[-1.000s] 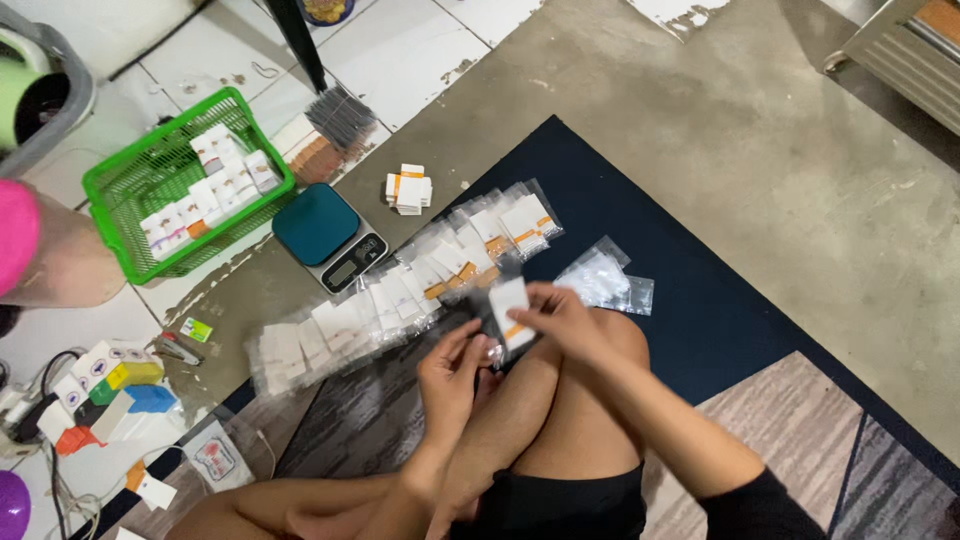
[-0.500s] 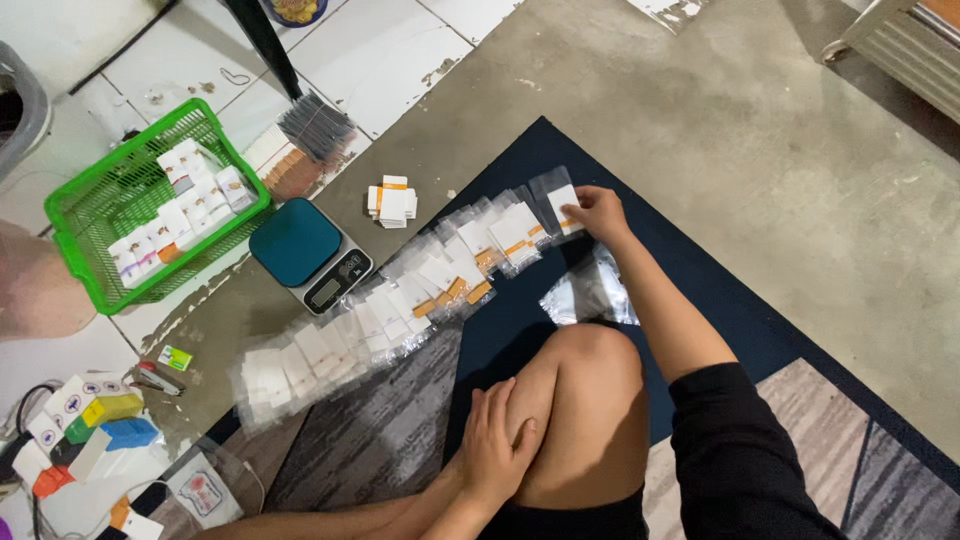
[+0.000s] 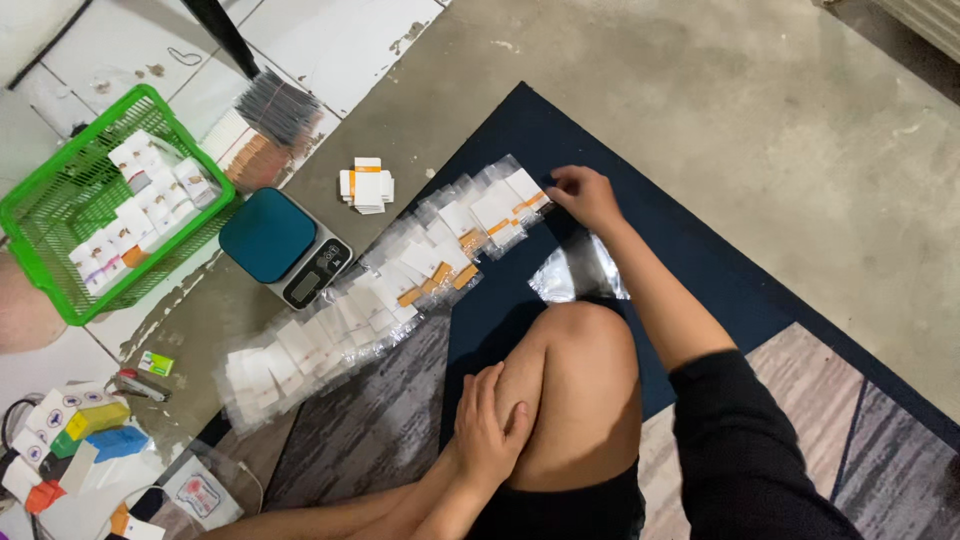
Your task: The person places small white boxes into individual clear plastic bags by hand while sitting on the floor. They handle the boxes one at a time, sliding them into the bags and then setting the packaged items aside.
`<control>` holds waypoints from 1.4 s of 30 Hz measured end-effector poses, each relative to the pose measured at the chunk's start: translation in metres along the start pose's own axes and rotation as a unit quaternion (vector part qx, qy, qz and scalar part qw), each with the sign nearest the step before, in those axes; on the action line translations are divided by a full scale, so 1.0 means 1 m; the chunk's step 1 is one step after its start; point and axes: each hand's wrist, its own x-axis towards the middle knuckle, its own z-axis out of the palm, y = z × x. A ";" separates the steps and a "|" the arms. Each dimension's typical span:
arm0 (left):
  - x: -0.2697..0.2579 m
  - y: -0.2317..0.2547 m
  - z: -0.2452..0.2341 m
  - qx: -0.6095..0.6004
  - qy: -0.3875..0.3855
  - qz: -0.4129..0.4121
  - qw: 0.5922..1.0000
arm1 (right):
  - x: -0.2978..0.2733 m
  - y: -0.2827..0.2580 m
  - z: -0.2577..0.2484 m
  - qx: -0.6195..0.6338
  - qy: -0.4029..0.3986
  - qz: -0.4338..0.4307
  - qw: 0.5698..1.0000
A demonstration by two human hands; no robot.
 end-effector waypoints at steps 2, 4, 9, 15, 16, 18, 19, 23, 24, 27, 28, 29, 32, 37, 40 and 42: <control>0.001 0.001 -0.003 0.002 -0.004 0.006 1.000 | -0.035 0.001 -0.019 -0.049 -0.003 -0.012 0.999; -0.001 0.000 -0.002 0.002 -0.007 0.012 1.000 | -0.077 0.002 -0.031 -0.100 -0.007 -0.024 0.995; -0.001 -0.003 0.001 -0.007 0.008 0.049 0.999 | -0.154 0.063 -0.020 -0.164 0.101 0.035 0.981; -0.003 0.002 -0.003 -0.036 0.001 0.003 0.999 | -0.159 0.024 -0.044 -0.033 0.112 0.193 0.974; -0.004 0.001 -0.003 -0.038 0.005 0.005 0.999 | -0.159 0.035 -0.045 -0.035 0.114 0.188 0.975; -0.006 -0.003 -0.001 -0.045 0.009 0.012 0.999 | -0.161 0.058 -0.047 -0.028 0.133 0.185 0.973; -0.006 -0.004 -0.001 -0.048 0.012 0.013 0.999 | -0.162 0.058 -0.052 -0.031 0.134 0.182 0.974; -0.008 -0.015 0.006 -0.063 0.030 0.038 0.997 | -0.176 0.027 -0.074 0.012 0.172 0.214 0.961; -0.009 -0.018 0.008 -0.081 0.037 0.029 0.996 | -0.181 0.010 -0.080 0.057 0.190 0.212 0.957; -0.006 -0.036 0.015 -0.130 -0.002 -0.027 0.991 | -0.183 -0.022 -0.089 0.065 0.212 0.159 0.962; -0.002 -0.034 0.012 -0.132 0.002 -0.023 0.991 | -0.182 -0.031 -0.090 0.064 0.215 0.155 0.962; 0.002 -0.032 0.009 -0.146 -0.026 -0.050 0.988 | -0.182 -0.041 -0.092 0.056 0.207 0.131 0.968; 0.014 -0.048 0.010 -0.186 -0.059 -0.099 0.976 | -0.173 -0.058 -0.086 0.070 0.172 0.098 0.978; 0.031 -0.054 0.010 -0.262 -0.027 -0.118 0.957 | -0.192 -0.147 -0.070 0.138 0.052 0.037 0.988; 0.048 -0.048 0.006 -0.382 -0.032 -0.093 0.919 | -0.217 -0.227 -0.057 0.141 -0.096 -0.018 0.985; 0.053 -0.025 -0.019 -0.421 -0.050 -0.120 0.898 | -0.225 -0.244 -0.037 0.090 -0.167 -0.107 0.976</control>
